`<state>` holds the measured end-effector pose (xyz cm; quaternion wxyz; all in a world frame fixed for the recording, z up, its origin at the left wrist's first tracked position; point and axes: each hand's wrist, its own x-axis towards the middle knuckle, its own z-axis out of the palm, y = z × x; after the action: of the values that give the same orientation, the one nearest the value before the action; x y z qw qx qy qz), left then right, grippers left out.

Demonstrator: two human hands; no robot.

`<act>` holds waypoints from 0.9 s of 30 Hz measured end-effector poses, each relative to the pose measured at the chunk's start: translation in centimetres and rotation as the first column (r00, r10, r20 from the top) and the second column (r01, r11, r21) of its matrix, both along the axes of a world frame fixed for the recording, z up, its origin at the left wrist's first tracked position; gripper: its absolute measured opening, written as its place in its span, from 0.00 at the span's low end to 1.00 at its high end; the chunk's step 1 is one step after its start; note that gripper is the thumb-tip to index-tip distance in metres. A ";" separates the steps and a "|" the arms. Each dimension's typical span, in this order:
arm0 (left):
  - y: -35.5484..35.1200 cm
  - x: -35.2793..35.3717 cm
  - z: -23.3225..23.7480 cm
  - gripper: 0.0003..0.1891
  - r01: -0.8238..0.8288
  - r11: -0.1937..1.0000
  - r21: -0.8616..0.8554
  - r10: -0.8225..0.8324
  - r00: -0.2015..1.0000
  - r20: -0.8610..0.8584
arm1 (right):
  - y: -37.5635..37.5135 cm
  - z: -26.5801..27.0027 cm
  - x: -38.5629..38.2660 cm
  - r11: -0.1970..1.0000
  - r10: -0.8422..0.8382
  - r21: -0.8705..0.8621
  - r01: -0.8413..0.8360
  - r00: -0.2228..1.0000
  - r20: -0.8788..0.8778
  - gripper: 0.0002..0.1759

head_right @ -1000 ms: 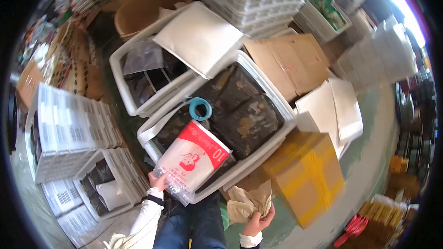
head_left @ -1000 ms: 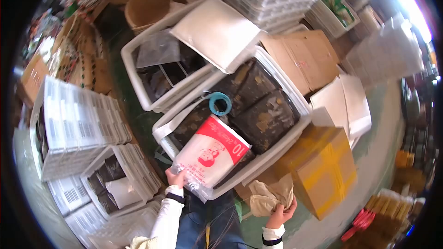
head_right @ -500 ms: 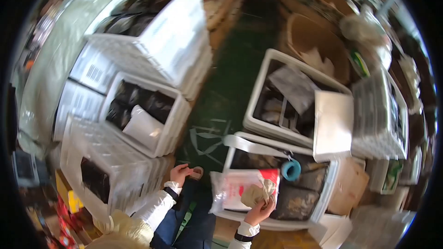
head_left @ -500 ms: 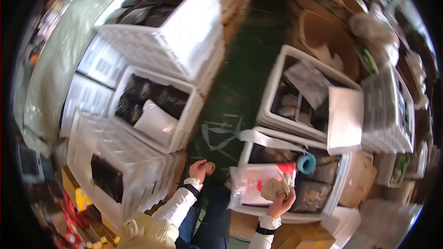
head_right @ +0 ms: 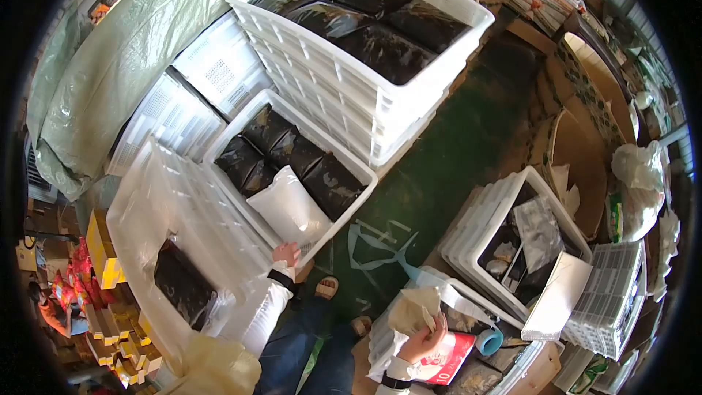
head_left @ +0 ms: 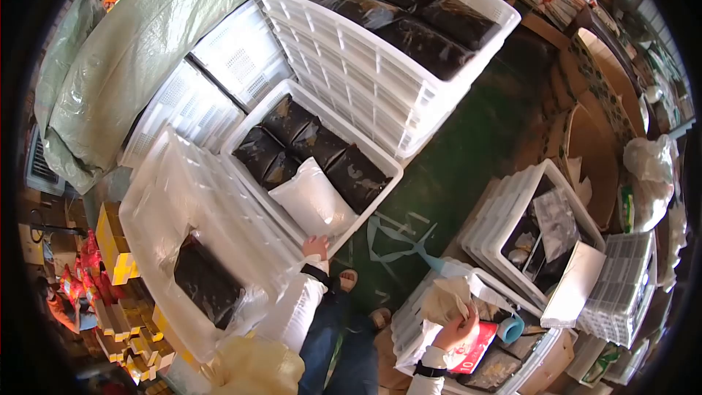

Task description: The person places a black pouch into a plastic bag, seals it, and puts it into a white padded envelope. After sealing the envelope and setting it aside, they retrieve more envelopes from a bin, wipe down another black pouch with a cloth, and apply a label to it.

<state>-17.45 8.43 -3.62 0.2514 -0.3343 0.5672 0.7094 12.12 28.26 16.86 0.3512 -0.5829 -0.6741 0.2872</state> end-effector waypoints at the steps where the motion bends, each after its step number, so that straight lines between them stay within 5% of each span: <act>1: 1.4 -0.9 1.5 0.20 0.079 0.997 -0.009 -0.078 0.995 0.066 | 0.4 0.9 -0.3 1.000 -0.004 -0.016 0.005 0.998 0.056 0.17; 3: 4.0 -2.2 2.7 0.20 0.403 0.897 -0.181 -0.401 0.915 0.048 | 1.2 -1.0 1.2 0.999 -0.043 0.024 0.041 0.994 0.099 0.18; 4: 5.1 -2.9 2.2 0.19 0.645 0.586 -0.490 -0.757 0.652 -0.048 | 1.1 0.1 0.3 0.995 -0.099 0.005 0.100 0.981 0.165 0.17; 5: 6.6 -3.2 2.1 0.19 0.542 0.087 -0.836 -0.968 0.243 0.057 | 1.1 -0.2 0.5 0.997 -0.075 0.039 0.072 0.993 0.094 0.17; 6: 7.9 -3.9 2.9 0.19 0.348 -0.090 -0.933 -0.982 0.124 0.141 | 1.4 -1.4 1.6 0.996 -0.074 0.060 0.073 0.997 0.026 0.17; 7: 8.6 -3.7 4.0 0.18 0.494 0.268 -0.827 -0.895 0.445 -0.024 | 1.7 -2.3 2.9 0.994 -0.072 0.078 0.075 0.997 -0.042 0.18; 8: 9.4 -3.6 5.5 0.18 0.402 0.645 -0.649 -0.637 0.753 -0.166 | 2.4 -2.8 4.8 0.988 -0.054 0.150 0.045 0.997 0.057 0.18; 9: 10.0 -4.1 9.8 0.19 0.242 0.902 -0.357 -0.313 0.937 -0.157 | 3.0 -2.6 6.3 0.971 -0.051 0.237 0.014 0.988 0.148 0.18; 10: 9.6 -3.8 15.0 0.20 0.156 0.974 -0.162 -0.182 0.970 -0.162 | 3.3 -2.8 7.5 0.977 -0.103 0.204 0.068 0.981 0.166 0.18; 11: 9.1 -3.4 20.6 0.21 0.058 0.997 0.046 -0.051 0.988 -0.147 | 3.7 -2.8 8.4 0.982 -0.131 0.152 0.111 0.983 0.127 0.18; 15: 0.7 -1.0 31.7 0.24 0.094 0.996 0.014 -0.073 0.852 -0.519 | 2.2 1.6 0.8 0.997 0.048 0.054 -0.048 0.999 0.011 0.17; 16: -2.8 -1.3 33.4 0.25 0.091 0.936 -0.341 -0.287 0.756 -0.588 | 0.6 5.6 -3.5 0.978 0.202 0.028 -0.207 0.972 0.122 0.17; 17: -6.6 -1.7 34.6 0.27 0.034 0.758 -0.652 -0.509 0.656 -0.557 | -0.3 6.4 -6.2 0.984 0.177 0.008 -0.179 0.977 0.115 0.18; 21: -19.7 -1.3 31.7 0.33 -0.416 0.683 -0.600 0.048 0.846 -0.532 | -4.0 7.2 -13.9 0.913 0.403 -0.026 -0.407 0.910 -0.101 0.19; 23: -24.1 1.2 29.6 0.33 -0.369 0.671 -0.643 0.129 0.912 -0.389 | -8.6 10.1 -18.5 0.807 0.587 0.018 -0.590 0.800 -0.123 0.13; 24: -25.1 2.2 29.0 0.33 -0.342 0.670 -0.659 0.169 0.935 -0.313 | -11.3 10.7 -20.5 0.707 0.663 -0.036 -0.707 0.679 -0.314 0.14; 26: -25.6 4.0 27.7 0.31 -0.386 0.806 -0.449 0.234 0.904 -0.357 | -17.6 14.8 -24.2 0.452 0.772 -0.009 -0.892 0.397 -0.496 0.11; 27: -25.8 4.8 27.2 0.30 -0.400 0.853 -0.335 0.270 0.888 -0.372 | -18.9 14.1 -25.6 0.145 0.952 0.282 -0.948 0.057 -0.301 0.12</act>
<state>-12.65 -17.37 23.58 -0.0445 -0.3573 0.6651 0.6542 -13.50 9.33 30.95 0.2121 0.0789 -0.7982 0.5583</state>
